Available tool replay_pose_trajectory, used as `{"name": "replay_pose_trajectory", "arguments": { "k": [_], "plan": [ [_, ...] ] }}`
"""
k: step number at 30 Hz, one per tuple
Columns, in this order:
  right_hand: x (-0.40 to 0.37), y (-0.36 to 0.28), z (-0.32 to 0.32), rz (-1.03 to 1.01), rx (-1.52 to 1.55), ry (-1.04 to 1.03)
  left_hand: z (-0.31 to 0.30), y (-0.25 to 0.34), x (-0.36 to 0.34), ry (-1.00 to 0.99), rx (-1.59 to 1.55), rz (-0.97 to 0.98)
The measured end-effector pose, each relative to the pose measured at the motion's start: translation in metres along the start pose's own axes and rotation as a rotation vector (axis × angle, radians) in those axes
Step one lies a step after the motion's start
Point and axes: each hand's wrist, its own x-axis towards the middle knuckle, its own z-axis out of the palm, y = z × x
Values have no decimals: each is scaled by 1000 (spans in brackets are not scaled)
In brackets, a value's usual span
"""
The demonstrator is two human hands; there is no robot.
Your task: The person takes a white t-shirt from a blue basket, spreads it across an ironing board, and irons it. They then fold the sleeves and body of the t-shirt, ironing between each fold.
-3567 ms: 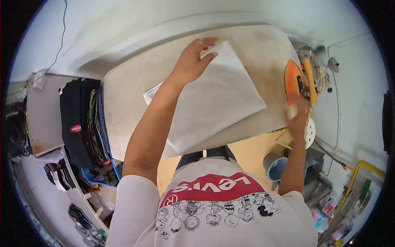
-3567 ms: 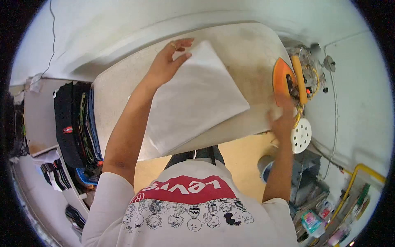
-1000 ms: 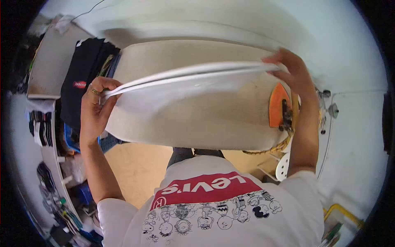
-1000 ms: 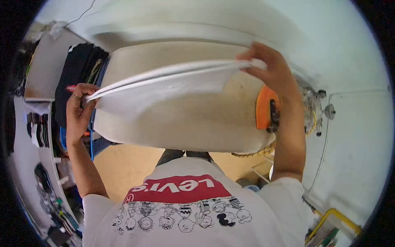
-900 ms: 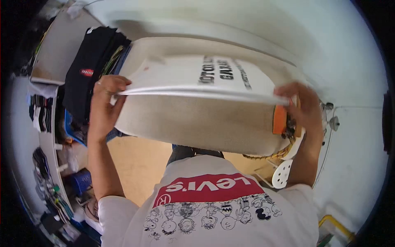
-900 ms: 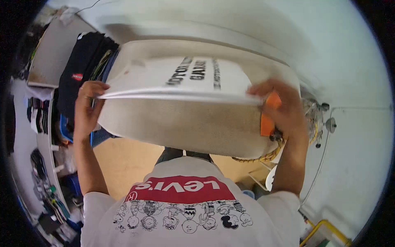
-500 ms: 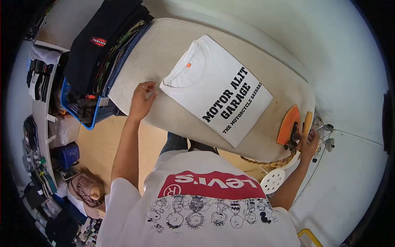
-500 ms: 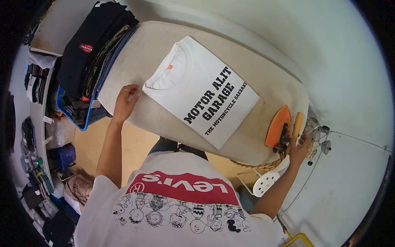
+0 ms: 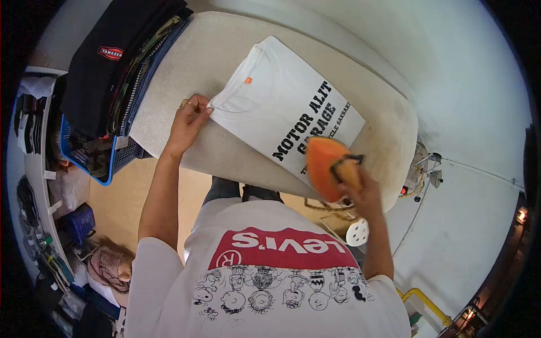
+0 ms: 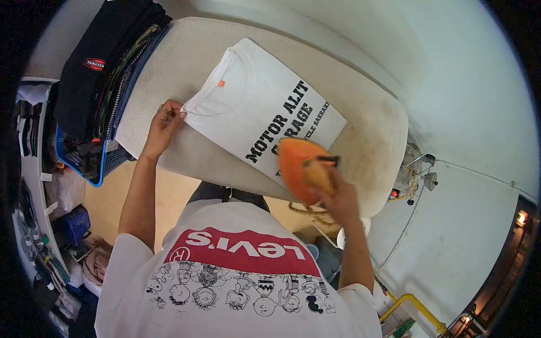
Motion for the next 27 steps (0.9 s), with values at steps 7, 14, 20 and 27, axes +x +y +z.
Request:
{"name": "replay_pose_trajectory", "arguments": {
  "k": [7, 14, 20, 27],
  "plan": [
    [16, -68, 42, -83, -270, -167, -2, -6, 5, 125, -19, -37],
    [89, -182, 100, -363, -450, -200, -12, -10, 5, 155, 84, 14],
    [112, -195, 113, -473, -273, -298, -51, -10, -18, 357, 138, 32],
    [143, -190, 29, -99, -144, -105, -105, -9, -105, 375, 278, -44]
  ]
}}
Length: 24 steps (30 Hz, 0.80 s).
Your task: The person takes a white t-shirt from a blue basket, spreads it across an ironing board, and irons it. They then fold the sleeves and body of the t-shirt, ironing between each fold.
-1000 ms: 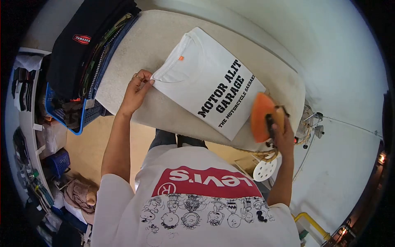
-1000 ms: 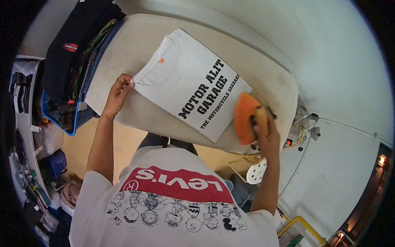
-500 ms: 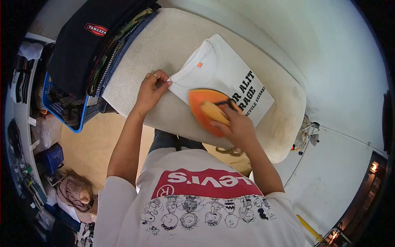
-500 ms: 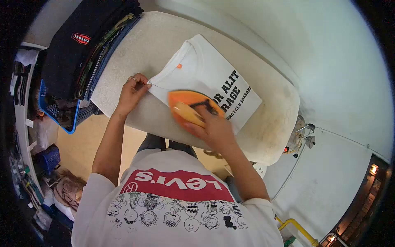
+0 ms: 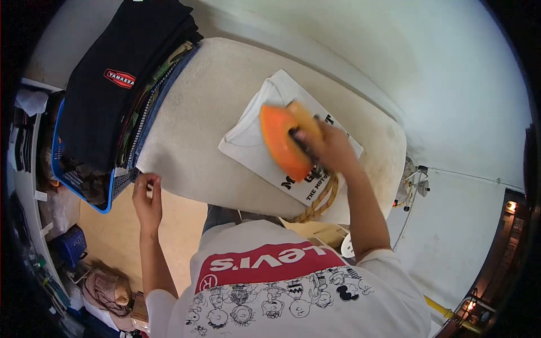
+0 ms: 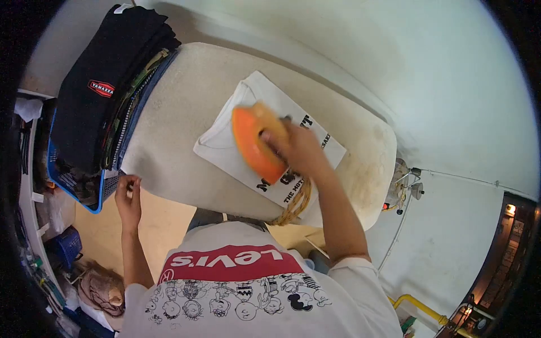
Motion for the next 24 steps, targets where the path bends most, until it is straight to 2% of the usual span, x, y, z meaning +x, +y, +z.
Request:
{"name": "replay_pose_trajectory", "arguments": {
  "k": [1, 3, 5, 6, 8, 10, 12, 13, 15, 17, 21, 23, 24],
  "plan": [
    [21, 5, -8, 49, 56, 45, -4, -4, -10, 11, 4, -41],
    [67, 8, -16, -10, 71, 109, -1, -3, -16, 25, 10, -86],
    [111, 11, -9, -192, 68, 224, 7, 7, -20, -1, 25, -109],
    [121, 1, -12, -150, 38, 171, 15, 14, -20, -5, 29, -106],
    [135, -3, -15, -86, 16, 128, 39, 31, -8, -11, 2, 46],
    [143, 5, -17, -105, 169, 37, 64, 54, 8, -58, -15, 111],
    [124, 15, -34, -69, 104, 26, 91, 79, 20, -147, -52, 272],
    [110, 21, -42, -44, 33, -1, 103, 94, 25, -153, -54, 285],
    [71, 52, -56, -107, -135, 105, 124, 125, 30, -291, 25, 463],
    [24, 99, -63, 97, -15, 137, 152, 147, 28, -382, 7, 485],
    [-67, 218, -66, 189, 155, 343, 217, 195, 10, -627, 68, 594],
    [-109, 245, -76, 485, 241, 323, 256, 220, -5, -716, 148, 705],
    [-125, 268, -75, 484, 255, 326, 276, 229, -12, -752, 178, 778]
  ]
}}
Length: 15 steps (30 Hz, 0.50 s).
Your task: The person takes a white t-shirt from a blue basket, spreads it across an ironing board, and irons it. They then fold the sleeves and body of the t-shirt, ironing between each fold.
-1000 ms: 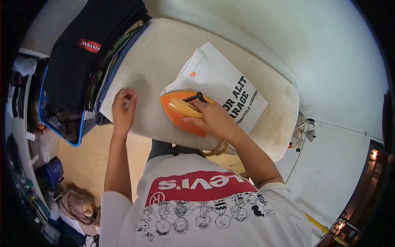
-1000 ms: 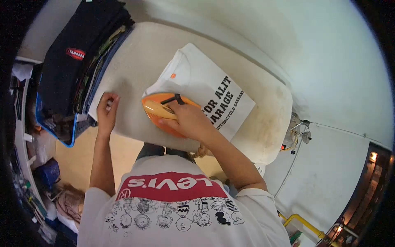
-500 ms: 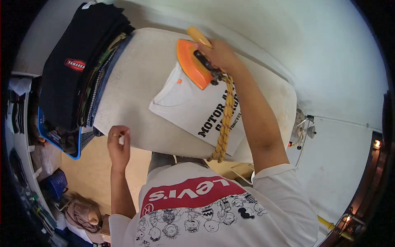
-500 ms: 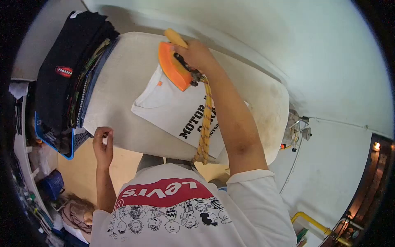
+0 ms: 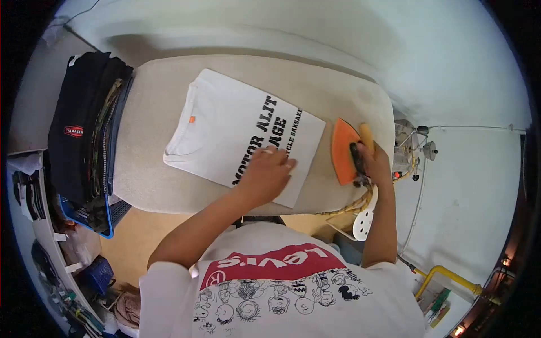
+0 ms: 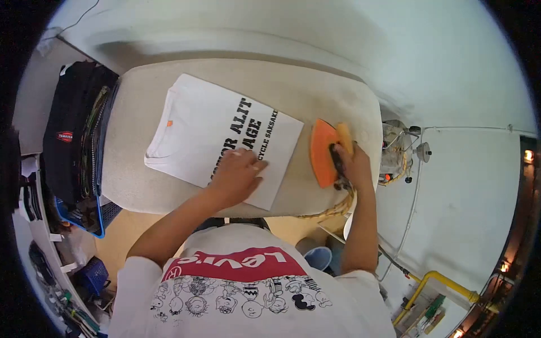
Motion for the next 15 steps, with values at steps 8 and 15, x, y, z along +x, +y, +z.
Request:
{"name": "replay_pose_trajectory", "arguments": {
  "k": [8, 15],
  "plan": [
    [5, 54, -10, -670, -331, 803, 48, 32, 78, -332, 240, 14],
    [-5, 16, 70, -421, 577, -28, -38, 62, 45, -27, 414, 125]
  ]
}}
